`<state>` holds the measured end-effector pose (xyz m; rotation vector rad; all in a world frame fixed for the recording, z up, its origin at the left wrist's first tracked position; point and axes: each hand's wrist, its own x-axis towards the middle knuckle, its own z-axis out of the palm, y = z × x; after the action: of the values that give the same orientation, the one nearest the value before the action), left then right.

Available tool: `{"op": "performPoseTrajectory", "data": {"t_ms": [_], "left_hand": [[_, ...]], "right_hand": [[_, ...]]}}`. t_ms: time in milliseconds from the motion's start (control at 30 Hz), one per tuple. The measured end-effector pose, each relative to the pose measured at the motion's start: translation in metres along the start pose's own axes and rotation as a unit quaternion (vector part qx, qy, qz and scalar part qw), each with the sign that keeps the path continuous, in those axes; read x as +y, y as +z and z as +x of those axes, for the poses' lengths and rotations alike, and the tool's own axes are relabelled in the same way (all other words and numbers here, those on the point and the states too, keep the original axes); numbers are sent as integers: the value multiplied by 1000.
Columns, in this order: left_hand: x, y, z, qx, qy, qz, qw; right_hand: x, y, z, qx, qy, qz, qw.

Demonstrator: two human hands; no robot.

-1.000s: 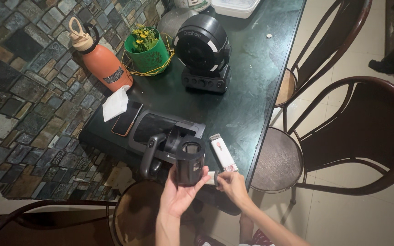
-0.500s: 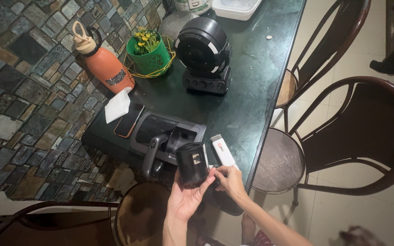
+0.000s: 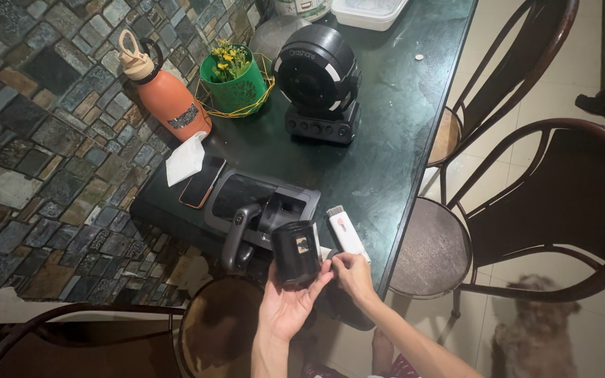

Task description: The person works on a handheld vacuum cleaner on a table. They detach the dust cup, remove the filter, wipe the filter and parts with a paper towel, reassemble the dust cup onto the vacuum body, and carry the parts away from the table.

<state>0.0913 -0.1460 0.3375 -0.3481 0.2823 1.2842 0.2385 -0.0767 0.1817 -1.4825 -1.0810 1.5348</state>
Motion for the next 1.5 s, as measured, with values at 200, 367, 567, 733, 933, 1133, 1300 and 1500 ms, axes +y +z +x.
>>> {"op": "performPoseTrajectory", "data": {"t_ms": [200,367,567,733,933,1133,1300,1500], "left_hand": [[9,-8,-2,45,38,33,998],[26,-14,-11,24,57,41,997],[40,-13,-20,7,65,15,998],[42,-18,-22,8,64,26,998],[43,-25,-24,8,71,31,997],[45,-28,-24,40,76,40,995],[44,-31,-22,58,92,64,992],[42,-32,-22,64,92,72,991]], "right_hand": [[3,6,1,20,45,5,999],[-4,10,-5,46,-39,-30,998],[-17,15,-16,53,-5,-46,998],[-11,15,-18,51,-12,-52,997],[11,17,-13,86,-180,-83,977],[9,19,-18,75,-66,-53,994],[1,19,-23,63,-62,-25,996],[2,18,-24,55,-87,-39,994]]}}
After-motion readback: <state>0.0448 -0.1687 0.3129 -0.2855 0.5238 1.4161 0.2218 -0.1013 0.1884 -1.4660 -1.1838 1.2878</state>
